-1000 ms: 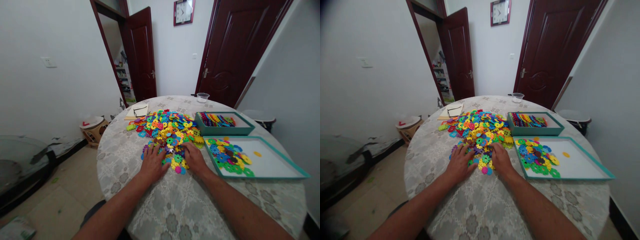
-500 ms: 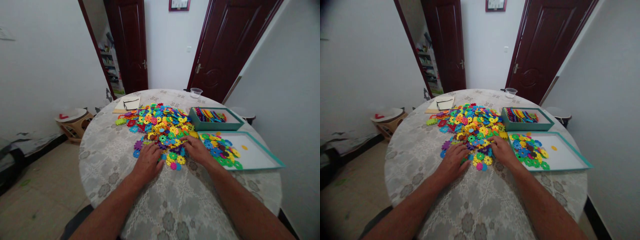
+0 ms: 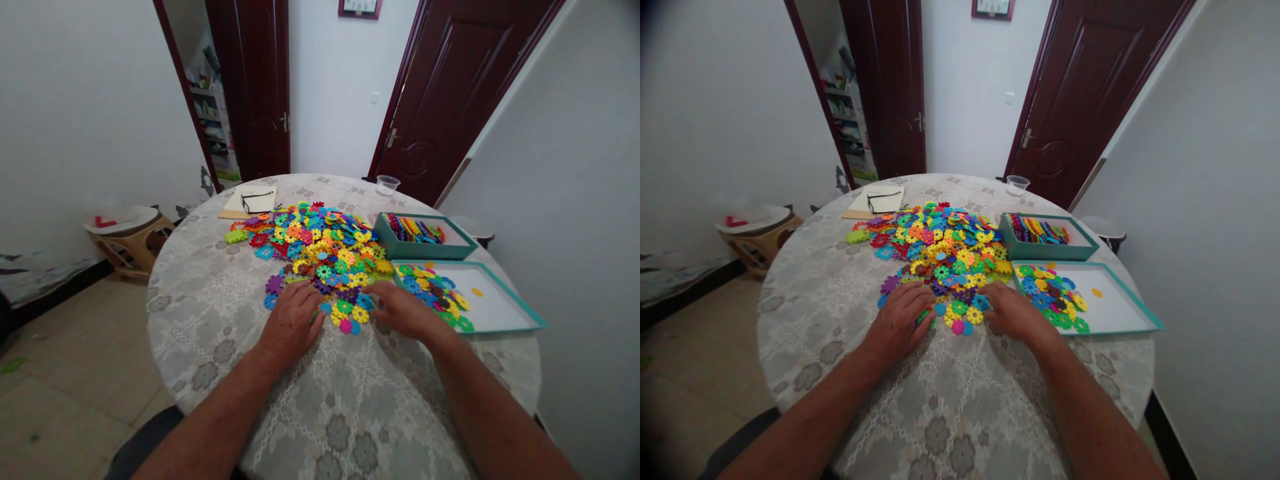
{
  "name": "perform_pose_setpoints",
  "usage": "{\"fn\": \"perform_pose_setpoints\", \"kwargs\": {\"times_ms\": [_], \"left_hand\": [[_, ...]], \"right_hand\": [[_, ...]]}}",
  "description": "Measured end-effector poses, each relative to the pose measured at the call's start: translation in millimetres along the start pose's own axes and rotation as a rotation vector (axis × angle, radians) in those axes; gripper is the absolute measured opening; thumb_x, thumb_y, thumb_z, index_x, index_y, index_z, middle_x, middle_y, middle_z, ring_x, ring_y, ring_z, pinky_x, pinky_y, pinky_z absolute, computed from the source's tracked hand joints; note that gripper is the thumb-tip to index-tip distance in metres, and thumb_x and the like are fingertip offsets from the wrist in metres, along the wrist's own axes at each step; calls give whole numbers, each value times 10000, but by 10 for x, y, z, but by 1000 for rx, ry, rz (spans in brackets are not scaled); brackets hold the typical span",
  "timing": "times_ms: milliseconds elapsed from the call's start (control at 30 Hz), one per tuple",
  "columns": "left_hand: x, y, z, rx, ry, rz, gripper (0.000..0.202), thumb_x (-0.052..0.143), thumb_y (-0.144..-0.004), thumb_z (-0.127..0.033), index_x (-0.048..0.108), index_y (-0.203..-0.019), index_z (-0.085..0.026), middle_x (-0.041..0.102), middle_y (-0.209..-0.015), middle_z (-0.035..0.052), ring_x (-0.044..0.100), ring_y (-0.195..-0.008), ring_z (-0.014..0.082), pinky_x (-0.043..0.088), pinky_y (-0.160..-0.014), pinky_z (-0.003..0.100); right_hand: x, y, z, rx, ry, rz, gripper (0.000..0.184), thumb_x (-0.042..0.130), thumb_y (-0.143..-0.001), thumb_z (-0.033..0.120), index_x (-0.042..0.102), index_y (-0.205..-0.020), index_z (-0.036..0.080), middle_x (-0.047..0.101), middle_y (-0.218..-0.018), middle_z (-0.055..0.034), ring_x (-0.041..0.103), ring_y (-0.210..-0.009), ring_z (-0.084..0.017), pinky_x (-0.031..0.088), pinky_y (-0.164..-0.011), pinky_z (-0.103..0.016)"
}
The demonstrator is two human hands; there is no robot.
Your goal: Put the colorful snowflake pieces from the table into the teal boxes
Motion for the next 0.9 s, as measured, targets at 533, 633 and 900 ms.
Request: {"fn": "perform_pose_setpoints", "kwargs": {"times_ms": [533, 633, 900], "left_hand": [[83, 9, -139, 85, 0, 92, 224, 606, -955, -239, 681, -1165, -230, 720, -1175, 91, 571, -1293, 278, 453, -1175, 493], [113, 19, -196, 130, -5, 177, 198, 603, -952, -244, 683, -1134, -234, 721, -1142, 93, 580, -1276, 271, 456, -1165, 474], [214, 54, -270, 172, -53, 329, 315, 683, -913, -281, 639, -1226, -283, 686, -1188, 80, 513, -1344, 319, 375, -1186, 543]], "right_hand": [[118, -128, -23, -4, 132, -51, 186, 516, -954, 170, 701, -939, 183, 680, -901, -88, 617, -848, -214, 445, -781, -299], [37, -112, 0, 36, 0, -116, 198, 525, -958, 219, 706, -1029, 182, 694, -882, -58, 611, -802, -193, 437, -748, -283], [127, -61, 159, 9, -239, 57, 277, 596, -916, 243, 731, -1153, 200, 713, -834, -16, 601, -725, -166, 433, -685, -264]]}}
Point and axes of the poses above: each hand's wrist, its own y-axis away from the middle knuckle, its own x-axis out of the palm, z = x × y, the point moved 4 cm from there along -y, towards the middle knuckle
